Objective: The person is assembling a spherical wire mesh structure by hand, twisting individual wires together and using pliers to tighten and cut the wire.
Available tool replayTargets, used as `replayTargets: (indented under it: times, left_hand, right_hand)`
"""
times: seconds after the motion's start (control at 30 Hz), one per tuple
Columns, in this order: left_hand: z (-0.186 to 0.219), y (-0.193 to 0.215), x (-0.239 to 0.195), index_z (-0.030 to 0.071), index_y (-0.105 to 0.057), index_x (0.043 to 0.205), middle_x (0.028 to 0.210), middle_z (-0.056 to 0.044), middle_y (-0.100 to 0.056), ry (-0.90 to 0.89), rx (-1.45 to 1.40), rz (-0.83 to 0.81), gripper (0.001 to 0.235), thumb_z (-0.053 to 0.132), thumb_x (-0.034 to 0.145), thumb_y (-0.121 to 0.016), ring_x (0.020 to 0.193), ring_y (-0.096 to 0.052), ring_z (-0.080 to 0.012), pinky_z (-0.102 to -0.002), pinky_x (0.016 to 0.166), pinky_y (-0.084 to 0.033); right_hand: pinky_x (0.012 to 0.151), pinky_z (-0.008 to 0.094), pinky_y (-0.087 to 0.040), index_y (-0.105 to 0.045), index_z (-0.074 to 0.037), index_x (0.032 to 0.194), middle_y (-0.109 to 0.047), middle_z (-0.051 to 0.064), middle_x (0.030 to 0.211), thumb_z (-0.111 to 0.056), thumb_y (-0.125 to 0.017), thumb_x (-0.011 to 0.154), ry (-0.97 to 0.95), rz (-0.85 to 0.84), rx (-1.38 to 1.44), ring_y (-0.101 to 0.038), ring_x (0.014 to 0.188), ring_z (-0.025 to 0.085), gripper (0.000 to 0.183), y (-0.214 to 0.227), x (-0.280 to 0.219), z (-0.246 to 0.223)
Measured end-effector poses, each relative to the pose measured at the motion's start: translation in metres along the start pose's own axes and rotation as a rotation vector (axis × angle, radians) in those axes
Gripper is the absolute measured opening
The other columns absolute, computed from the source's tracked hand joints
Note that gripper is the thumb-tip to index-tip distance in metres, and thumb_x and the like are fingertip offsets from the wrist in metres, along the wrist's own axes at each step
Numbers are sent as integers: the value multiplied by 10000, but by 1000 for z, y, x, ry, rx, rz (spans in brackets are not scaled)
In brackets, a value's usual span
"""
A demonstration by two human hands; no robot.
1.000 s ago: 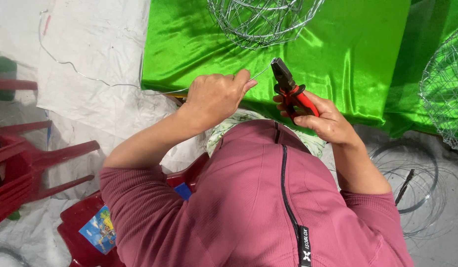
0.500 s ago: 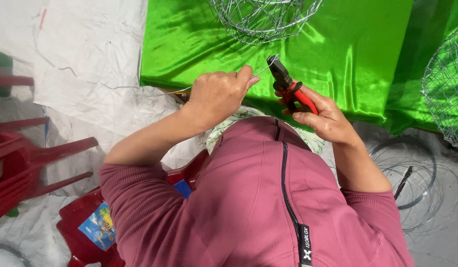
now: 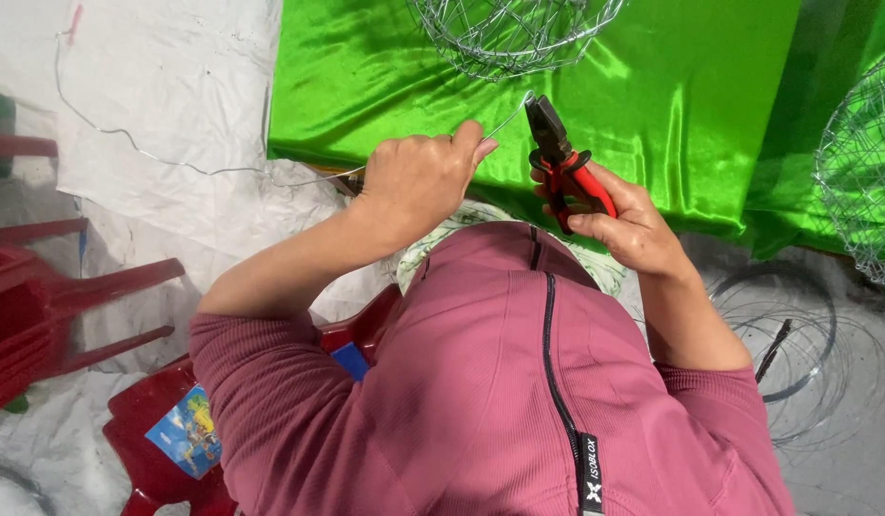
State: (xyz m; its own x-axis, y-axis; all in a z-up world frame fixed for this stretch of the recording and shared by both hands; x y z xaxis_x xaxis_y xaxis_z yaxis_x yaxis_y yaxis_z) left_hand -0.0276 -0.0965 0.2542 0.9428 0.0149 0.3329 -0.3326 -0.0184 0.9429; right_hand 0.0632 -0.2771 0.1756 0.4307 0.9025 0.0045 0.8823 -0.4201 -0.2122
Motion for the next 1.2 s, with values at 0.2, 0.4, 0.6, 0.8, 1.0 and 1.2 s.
replayTargets:
  times: [0.2,0.4,0.6,0.8,1.0,1.2]
  left_hand:
    - [2,-5,0,160,-512,894,502,-22,-541,0,-18,-45,318,367,1117,-422,414,-637,-263,-467,442,-563]
    - [3,-7,-1,146,-518,900,510,-27,-557,0,-56,-71,321,353,1122,-415,420,-647,-272,-480,448,-569]
    - [1,-6,-2,133,-523,912,511,-35,-557,6,-69,-92,319,343,1125,-412,429,-655,-279,-487,460,-575]
    - [0,-6,-2,128,-523,918,516,-35,-561,0,-90,-116,334,344,1136,-390,436,-662,-278,-487,467,-580]
    - [5,-8,-3,122,-540,935,512,-21,-554,-26,-82,-84,324,344,1129,-405,421,-649,-262,-462,439,-570]
    - [9,-1,-2,111,-550,1108,537,-28,-565,-25,-80,-48,309,368,1135,-382,449,-665,-260,-483,460,-574]
  right_hand:
    - [960,484,-558,-428,16,1546,-626,271,1346,111,-636,862,-16,14,-33,-634,1173,322,721,6,-2,12]
    - [949,468,-569,-431,6,1549,-623,256,1343,105,-646,872,-27,41,-82,-621,1183,299,718,2,2,3]
    - [934,466,-581,-452,8,1541,-619,246,1339,86,-646,893,-37,59,-102,-607,1167,270,681,-3,1,-1]
    - [883,419,-590,-466,-1,1545,-640,213,1272,92,-650,895,-55,67,-141,-611,1077,225,681,6,-2,6]
    - [756,350,-553,-581,-9,1428,-664,168,1081,22,-676,885,-74,41,-251,-610,912,190,552,14,0,14]
    - [687,340,-491,-677,-42,1253,-667,109,863,-61,-702,887,-132,52,-401,-592,744,188,367,14,3,9]
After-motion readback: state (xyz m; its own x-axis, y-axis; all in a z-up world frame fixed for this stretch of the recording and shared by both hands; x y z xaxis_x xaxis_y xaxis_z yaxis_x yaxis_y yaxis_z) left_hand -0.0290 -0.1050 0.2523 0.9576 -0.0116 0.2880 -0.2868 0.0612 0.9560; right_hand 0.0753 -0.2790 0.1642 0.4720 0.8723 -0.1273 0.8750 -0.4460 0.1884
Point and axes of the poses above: each hand's wrist, its own x-axis towards the middle knuckle, its own y-axis out of the back of the hand, z = x × y, the point moved 8 cm from there along x, towards the middle knuckle
